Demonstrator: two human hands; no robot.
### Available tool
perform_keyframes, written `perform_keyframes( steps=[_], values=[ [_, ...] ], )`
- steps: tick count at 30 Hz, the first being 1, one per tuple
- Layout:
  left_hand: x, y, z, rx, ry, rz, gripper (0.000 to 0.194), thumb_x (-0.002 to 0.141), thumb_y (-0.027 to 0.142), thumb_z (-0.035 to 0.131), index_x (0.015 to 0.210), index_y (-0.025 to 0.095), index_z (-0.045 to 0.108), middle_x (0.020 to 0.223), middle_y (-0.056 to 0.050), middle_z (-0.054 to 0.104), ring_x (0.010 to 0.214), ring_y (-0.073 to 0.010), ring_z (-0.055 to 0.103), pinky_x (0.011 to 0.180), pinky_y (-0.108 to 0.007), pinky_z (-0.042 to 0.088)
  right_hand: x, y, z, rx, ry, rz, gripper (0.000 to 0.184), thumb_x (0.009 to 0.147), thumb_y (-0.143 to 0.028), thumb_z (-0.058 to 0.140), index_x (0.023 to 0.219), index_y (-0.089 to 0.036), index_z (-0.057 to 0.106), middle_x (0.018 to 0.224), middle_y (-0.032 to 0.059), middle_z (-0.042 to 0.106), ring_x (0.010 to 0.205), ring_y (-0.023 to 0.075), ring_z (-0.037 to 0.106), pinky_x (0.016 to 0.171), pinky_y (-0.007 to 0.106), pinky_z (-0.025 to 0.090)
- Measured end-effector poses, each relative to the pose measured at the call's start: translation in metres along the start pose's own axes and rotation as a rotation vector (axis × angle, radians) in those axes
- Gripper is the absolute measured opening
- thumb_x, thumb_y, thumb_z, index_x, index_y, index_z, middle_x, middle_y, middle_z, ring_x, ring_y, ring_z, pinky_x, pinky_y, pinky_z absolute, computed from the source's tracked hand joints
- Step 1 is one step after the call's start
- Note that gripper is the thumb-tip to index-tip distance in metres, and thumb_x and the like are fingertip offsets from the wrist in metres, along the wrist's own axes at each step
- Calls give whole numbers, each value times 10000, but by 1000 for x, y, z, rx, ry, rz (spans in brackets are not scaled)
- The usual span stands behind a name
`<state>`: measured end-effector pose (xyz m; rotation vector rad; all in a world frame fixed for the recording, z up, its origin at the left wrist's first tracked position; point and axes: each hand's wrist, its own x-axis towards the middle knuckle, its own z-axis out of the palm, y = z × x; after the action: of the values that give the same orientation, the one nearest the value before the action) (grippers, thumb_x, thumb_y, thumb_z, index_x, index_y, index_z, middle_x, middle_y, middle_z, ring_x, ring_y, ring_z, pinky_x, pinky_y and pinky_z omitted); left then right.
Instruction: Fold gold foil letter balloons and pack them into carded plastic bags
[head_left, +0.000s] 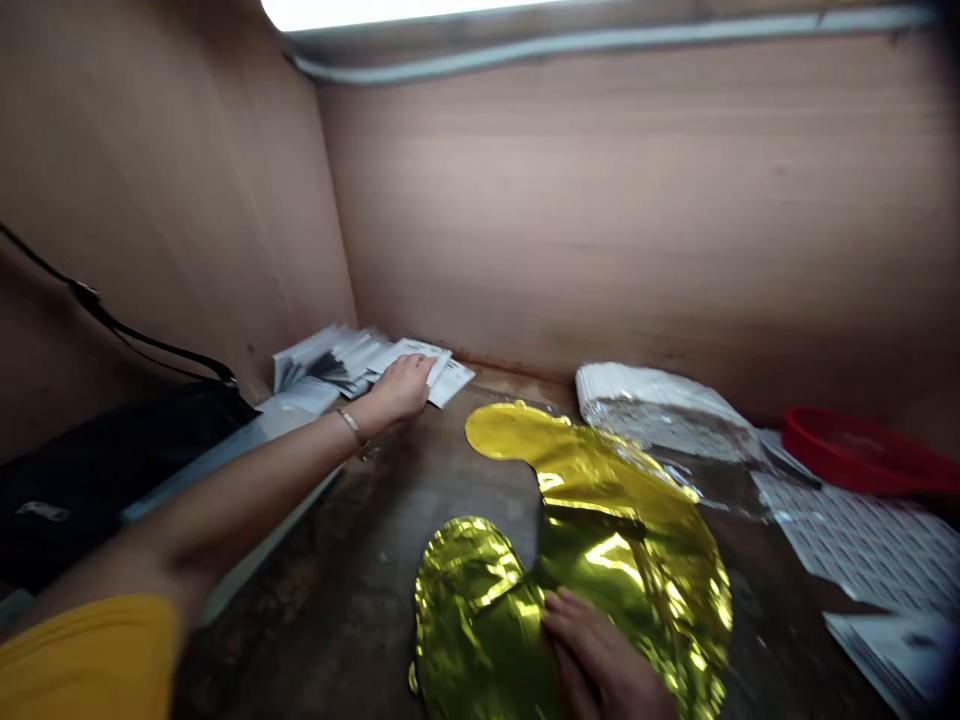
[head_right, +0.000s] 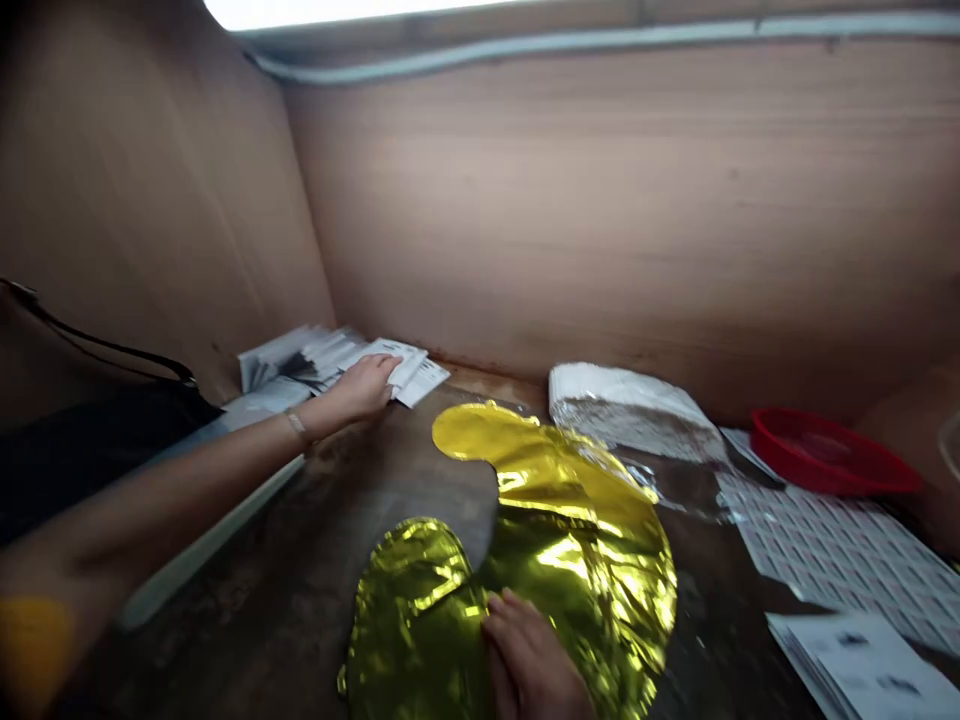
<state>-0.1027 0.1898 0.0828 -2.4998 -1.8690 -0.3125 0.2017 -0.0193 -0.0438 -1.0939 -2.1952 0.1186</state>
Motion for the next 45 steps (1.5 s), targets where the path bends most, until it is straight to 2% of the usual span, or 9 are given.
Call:
perform_keyframes(
  steps=[5, 8, 11, 16, 24, 29, 36, 42, 45],
  values=[
    [-114, 86, 21, -304, -275, 430, 298, 905, 375, 553, 1153, 219, 609, 1142, -62, 624, 1033, -212, 586, 899, -301, 459, 4, -20, -41, -79, 180, 278, 233, 925, -197, 482, 1069, -193, 664, 1113, 107, 703, 1102, 251, 630, 976, 453, 515],
    [-150, 98, 39, -332, -219, 328, 479, 866, 336, 599, 1313, 189, 505, 1323, -119, 516, 1206, -270, 479, 1004, -380, 406, -17, -16, -53, -194, 36, 359, 276, 922, -266, 521, 1158, -194, 642, 1213, 111, 659, 1181, 291, 567, 1008, 519, 469],
    [-144, 94, 55, -272, -207, 192, 495, 838, 380, 629, 1276, 162, 549, 1233, -134, 547, 1147, -298, 493, 965, -412, 423, -39, -12, -53, -271, -136, 395, 347, 928, -317, 517, 1237, -193, 615, 1330, 112, 587, 1249, 330, 505, 998, 563, 455],
    [-127, 104, 53, -217, -132, 262, 356, 833, 419, 637, 1101, 185, 641, 1144, -106, 548, 1073, -281, 489, 911, -395, 417, -48, -10, -43, -292, -112, 405, 356, 946, -315, 471, 1234, -167, 619, 1335, 126, 582, 1259, 329, 494, 1016, 562, 426],
    [-118, 121, 54, -385, -370, 251, 74, 767, 270, 650, 780, 197, 648, 815, -25, 630, 805, -201, 577, 699, -268, 403, -46, -10, -42, -257, -74, 417, 344, 938, -310, 481, 1211, -164, 630, 1309, 127, 600, 1240, 322, 505, 1018, 547, 423],
    [-108, 118, 54, -496, -444, 177, 230, 721, 293, 670, 926, 190, 686, 811, -15, 678, 705, -164, 601, 589, -224, 372, -46, -11, -42, -231, -60, 431, 340, 933, -306, 488, 1203, -163, 635, 1302, 132, 604, 1235, 324, 512, 1019, 553, 421],
    [-99, 119, 52, -596, -500, 92, 319, 775, 443, 582, 657, 156, 658, 574, 8, 580, 555, -129, 485, 503, -231, 282, -50, -12, -47, -135, 2, 468, 405, 926, -388, 523, 1254, -159, 585, 1310, 148, 592, 1268, 307, 488, 1055, 542, 403],
    [-101, 120, 43, -783, -610, 95, 230, 694, 382, 691, 732, 161, 643, 645, 30, 607, 569, -105, 507, 531, -200, 361, -49, -16, -52, -36, 53, 495, 483, 900, -437, 569, 1306, -179, 528, 1350, 146, 553, 1293, 294, 461, 1075, 512, 388],
    [-103, 124, 36, -966, -672, -47, 314, 760, 467, 652, 749, 157, 605, 617, 17, 598, 508, -110, 506, 495, -216, 383, -48, -18, -60, 90, 119, 528, 566, 885, -491, 581, 1363, -207, 474, 1425, 132, 483, 1335, 295, 414, 1101, 502, 351]
  ],
)
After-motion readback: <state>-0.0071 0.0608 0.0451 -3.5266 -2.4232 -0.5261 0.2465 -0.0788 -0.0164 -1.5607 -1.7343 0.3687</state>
